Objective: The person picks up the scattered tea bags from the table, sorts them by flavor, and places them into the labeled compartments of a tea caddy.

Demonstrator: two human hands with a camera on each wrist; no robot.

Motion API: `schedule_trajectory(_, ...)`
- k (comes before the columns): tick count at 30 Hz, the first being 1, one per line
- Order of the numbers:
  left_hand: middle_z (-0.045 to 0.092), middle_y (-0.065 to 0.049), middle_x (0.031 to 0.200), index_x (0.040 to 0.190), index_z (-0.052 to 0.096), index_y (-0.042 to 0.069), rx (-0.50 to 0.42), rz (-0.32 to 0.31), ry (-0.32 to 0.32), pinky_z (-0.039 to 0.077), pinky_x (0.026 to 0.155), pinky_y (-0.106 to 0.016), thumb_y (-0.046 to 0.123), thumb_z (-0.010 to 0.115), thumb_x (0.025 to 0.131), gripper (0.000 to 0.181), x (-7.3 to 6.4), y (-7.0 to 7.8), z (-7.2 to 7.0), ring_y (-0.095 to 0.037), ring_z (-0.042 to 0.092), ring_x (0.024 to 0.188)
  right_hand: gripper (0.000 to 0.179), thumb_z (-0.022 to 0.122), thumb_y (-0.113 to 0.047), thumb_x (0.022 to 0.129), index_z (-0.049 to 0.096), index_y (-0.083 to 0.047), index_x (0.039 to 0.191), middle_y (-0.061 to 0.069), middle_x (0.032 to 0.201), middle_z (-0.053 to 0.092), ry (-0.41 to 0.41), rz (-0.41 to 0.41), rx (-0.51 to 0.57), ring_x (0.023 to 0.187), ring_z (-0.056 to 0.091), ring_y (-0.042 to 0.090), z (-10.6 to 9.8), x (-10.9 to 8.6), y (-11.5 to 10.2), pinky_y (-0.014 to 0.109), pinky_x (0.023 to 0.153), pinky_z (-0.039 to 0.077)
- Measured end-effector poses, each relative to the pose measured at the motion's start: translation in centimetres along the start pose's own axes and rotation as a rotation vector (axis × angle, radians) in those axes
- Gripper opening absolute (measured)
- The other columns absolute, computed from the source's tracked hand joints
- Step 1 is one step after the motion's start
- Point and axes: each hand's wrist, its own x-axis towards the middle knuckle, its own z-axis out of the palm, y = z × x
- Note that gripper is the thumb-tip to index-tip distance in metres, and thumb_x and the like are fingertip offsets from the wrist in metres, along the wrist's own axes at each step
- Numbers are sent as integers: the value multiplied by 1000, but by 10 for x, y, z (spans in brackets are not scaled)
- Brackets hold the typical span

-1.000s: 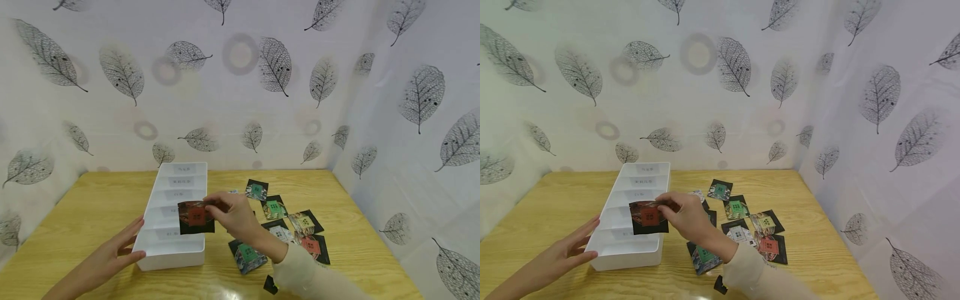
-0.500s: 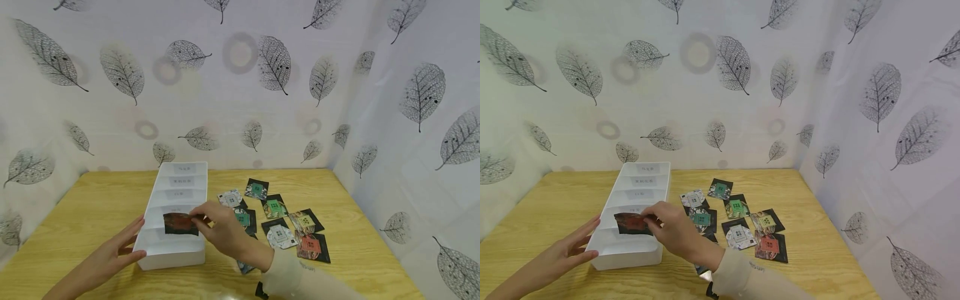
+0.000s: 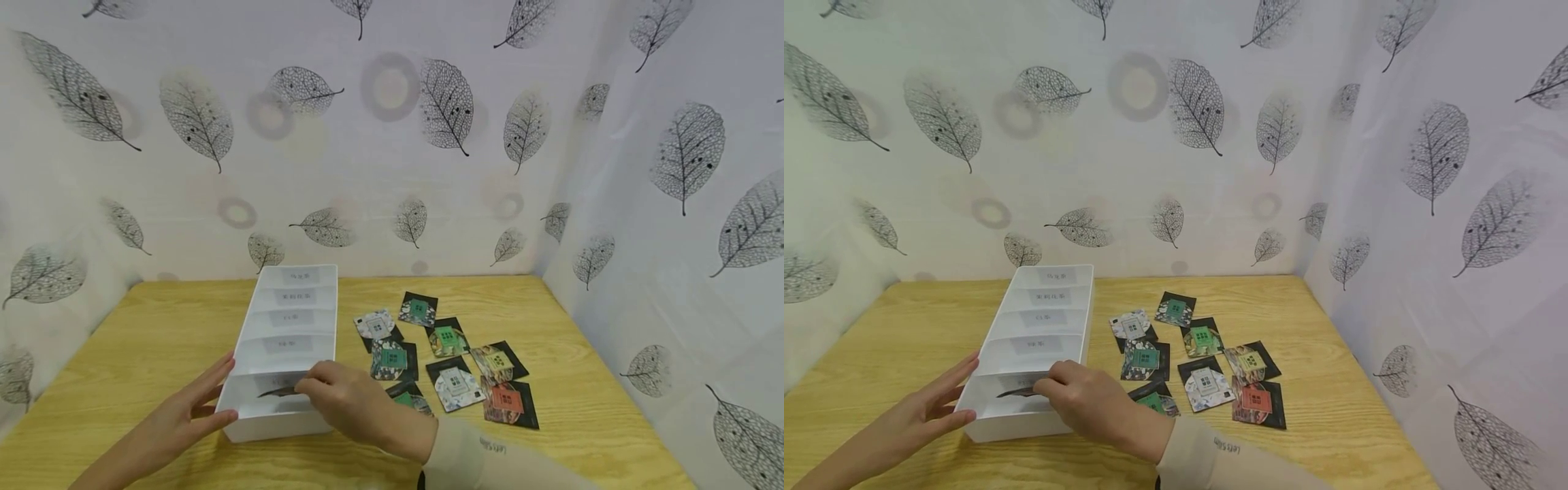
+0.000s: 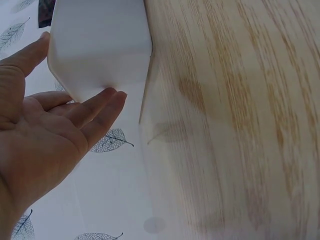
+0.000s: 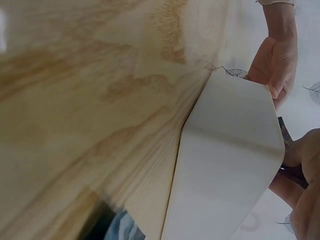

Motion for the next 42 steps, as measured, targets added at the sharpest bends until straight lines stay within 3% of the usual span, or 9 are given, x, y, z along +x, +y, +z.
schedule_trajectory(6, 20, -37, 162, 161, 27, -4, -25, 14, -2, 55, 83, -20, 6, 70, 98, 77, 0, -1, 0, 9, 52, 116, 11, 73, -8, 97, 79, -14, 104, -2, 99, 69, -189, 31, 12, 89, 67, 5, -1, -1, -5, 3, 79, 46)
schedule_trajectory(9, 20, -34, 164, 162, 26, -2, -31, -25, -9, 55, 84, -20, 10, 70, 100, 77, -1, 0, -1, 7, 53, 117, 11, 72, -12, 99, 79, -16, 106, -4, 101, 70, -277, 50, 9, 90, 67, 4, -3, 1, -6, 5, 78, 47)
schedule_trajectory(13, 19, -33, 165, 163, 25, 0, -33, -77, -26, 55, 84, -20, 13, 69, 101, 77, -1, 2, -1, -22, 63, 120, 13, 73, -12, 97, 79, -18, 107, -6, 101, 70, -370, 61, -23, 90, 65, 2, -8, 6, -7, 6, 78, 47)
schedule_trajectory(16, 18, -33, 165, 163, 23, 0, -31, -84, -35, 54, 84, -20, 14, 68, 101, 78, -1, 3, -1, -40, 61, 121, 18, 75, -9, 95, 80, -19, 109, -7, 102, 71, -419, 53, -43, 92, 65, 1, -12, 9, -7, 7, 81, 48)
schedule_trajectory(19, 16, -35, 164, 163, 22, -1, -46, -91, -47, 54, 84, -20, 12, 67, 102, 78, -1, 2, -1, -44, 58, 123, 22, 74, -7, 94, 80, -18, 113, -7, 104, 72, -454, 47, -18, 94, 65, 0, -13, 11, -6, 6, 83, 47)
schedule_trajectory(26, 14, -36, 164, 163, 20, -2, -50, -117, -60, 53, 84, -19, 13, 66, 102, 78, -1, 2, -1, -50, 56, 125, 26, 70, -4, 98, 80, -18, 117, -7, 107, 74, -498, 15, 40, 96, 66, 0, -14, 13, -2, 6, 84, 46)
schedule_trajectory(32, 11, -33, 166, 164, 18, 0, -74, -144, -66, 52, 84, -20, 17, 66, 103, 79, 0, 3, -2, -55, 55, 125, 26, 68, -5, 99, 78, -17, 120, -7, 110, 74, -517, 35, 75, 97, 65, -1, -14, 12, 1, 6, 85, 45)
schedule_trajectory(39, 11, -32, 166, 164, 18, 2, -68, -142, -56, 52, 85, -19, 19, 66, 103, 79, 1, 2, -2, -55, 54, 126, 21, 65, -4, 102, 76, -8, 120, 0, 111, 71, -434, 112, 314, 98, 61, 0, -18, 4, 5, 3, 86, 43)
schedule_trajectory(42, 13, -32, 166, 164, 19, 2, -54, -139, -51, 52, 85, -20, 19, 66, 103, 79, 1, 1, -2, -53, 55, 125, 21, 66, -6, 102, 75, -6, 121, 0, 114, 70, -392, 125, 369, 100, 59, 1, -23, 0, 6, 4, 87, 42)
